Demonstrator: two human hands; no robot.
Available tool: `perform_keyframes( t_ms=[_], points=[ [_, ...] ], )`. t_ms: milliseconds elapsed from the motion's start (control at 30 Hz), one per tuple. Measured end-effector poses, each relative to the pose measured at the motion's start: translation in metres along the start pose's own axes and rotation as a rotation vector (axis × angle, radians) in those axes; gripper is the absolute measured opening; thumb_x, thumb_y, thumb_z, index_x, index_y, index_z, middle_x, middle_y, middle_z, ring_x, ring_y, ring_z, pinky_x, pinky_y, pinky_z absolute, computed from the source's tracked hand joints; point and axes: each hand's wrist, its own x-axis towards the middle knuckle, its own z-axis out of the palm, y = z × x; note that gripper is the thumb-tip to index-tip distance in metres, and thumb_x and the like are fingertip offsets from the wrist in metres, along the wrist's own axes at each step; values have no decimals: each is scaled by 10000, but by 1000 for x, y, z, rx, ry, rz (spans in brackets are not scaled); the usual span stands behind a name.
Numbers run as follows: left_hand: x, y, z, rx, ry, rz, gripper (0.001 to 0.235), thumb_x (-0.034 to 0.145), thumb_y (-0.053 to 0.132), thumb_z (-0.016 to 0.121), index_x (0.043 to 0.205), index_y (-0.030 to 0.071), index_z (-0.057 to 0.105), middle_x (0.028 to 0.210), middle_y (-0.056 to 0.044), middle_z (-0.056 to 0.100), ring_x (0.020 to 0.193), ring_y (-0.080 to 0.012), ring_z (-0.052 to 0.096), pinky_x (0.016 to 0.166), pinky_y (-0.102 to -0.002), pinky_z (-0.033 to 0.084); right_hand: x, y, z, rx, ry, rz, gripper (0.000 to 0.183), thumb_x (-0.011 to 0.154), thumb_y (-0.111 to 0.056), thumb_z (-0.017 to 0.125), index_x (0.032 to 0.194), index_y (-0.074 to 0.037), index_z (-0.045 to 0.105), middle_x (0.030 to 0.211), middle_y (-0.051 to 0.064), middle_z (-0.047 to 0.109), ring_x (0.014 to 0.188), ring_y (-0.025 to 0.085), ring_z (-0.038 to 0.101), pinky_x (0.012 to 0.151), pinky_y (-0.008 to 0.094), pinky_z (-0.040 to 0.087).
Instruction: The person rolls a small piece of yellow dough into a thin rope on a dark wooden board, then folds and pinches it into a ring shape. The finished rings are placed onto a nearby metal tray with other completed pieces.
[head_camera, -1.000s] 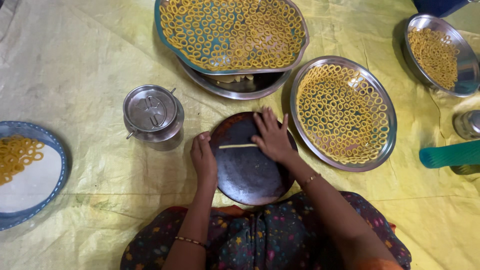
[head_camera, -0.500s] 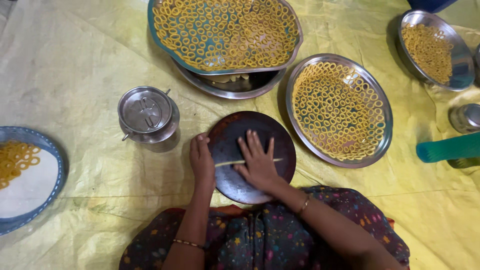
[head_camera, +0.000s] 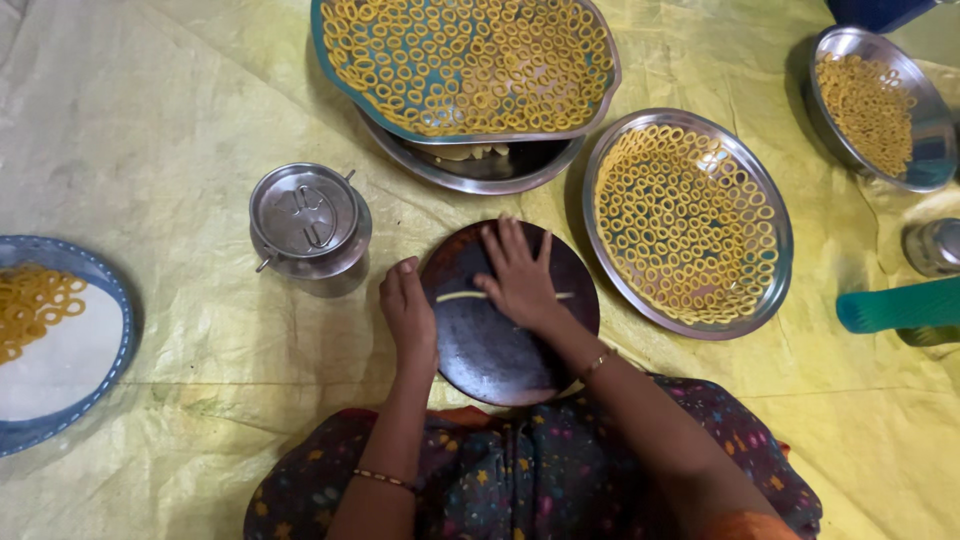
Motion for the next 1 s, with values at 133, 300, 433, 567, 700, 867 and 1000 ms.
perform_keyframes(
  t_ms=[133,300,433,567,700,867,1000],
  points=[
    [-3,5,1,-19,-4,-2,433,1076,325,435,1190,-4,692,1197,-200,653,1146,-322,609,994,-416,457,-53,-29,-17,-53,-100,-83,831,986,-586,482,1610,-91,244,1702,199,95,1584,339,68,1151,752,-15],
    [-3,7,0,5,7,50,432,1084,322,439,1180,-12,696,1181,-208,662,1135,-329,612,987,-423,459,-83,-64,-31,7,-165,-115,893,928,-620,512,1592,-82,253,1685,207,102,1565,342,67,1138,755,-18],
    [-2,5,-1,38,13,56,436,1079,327,439,1178,-10,697,1180,-208,669,1118,-334,624,971,-427,468,-60,-74,-21,15,-93,-124,860,964,-618,488,1602,-88,259,1695,203,108,1581,336,72,1149,754,-16],
    [-1,0,-1,51,20,81,433,1080,325,446,1177,-14,697,1182,-215,669,1126,-340,620,975,-432,467,-3,-52,-6,32,-47,-33,836,991,-614,437,1626,-112,228,1710,176,114,1587,323,79,1151,753,-15],
    [1,1,1,15,14,60,427,1074,325,452,1169,-12,696,1177,-207,680,1125,-331,631,977,-424,472,43,-29,-3,30,-68,27,784,1030,-601,398,1647,-155,207,1725,152,111,1603,311,62,1168,760,-12],
    [-2,7,-1,-12,-8,-25,433,1077,332,434,1203,3,685,1236,-207,631,1161,-321,614,988,-416,465,53,-23,-6,26,-122,-23,797,1034,-593,366,1656,-144,153,1725,150,54,1587,314,8,1169,748,-20],
    [0,9,-1,-39,-21,-61,444,1076,342,428,1215,4,681,1264,-209,615,1178,-318,618,998,-416,469,25,-36,-9,-56,-223,-150,821,1029,-625,353,1646,-132,128,1725,140,22,1588,308,-24,1174,737,-34]
  ],
)
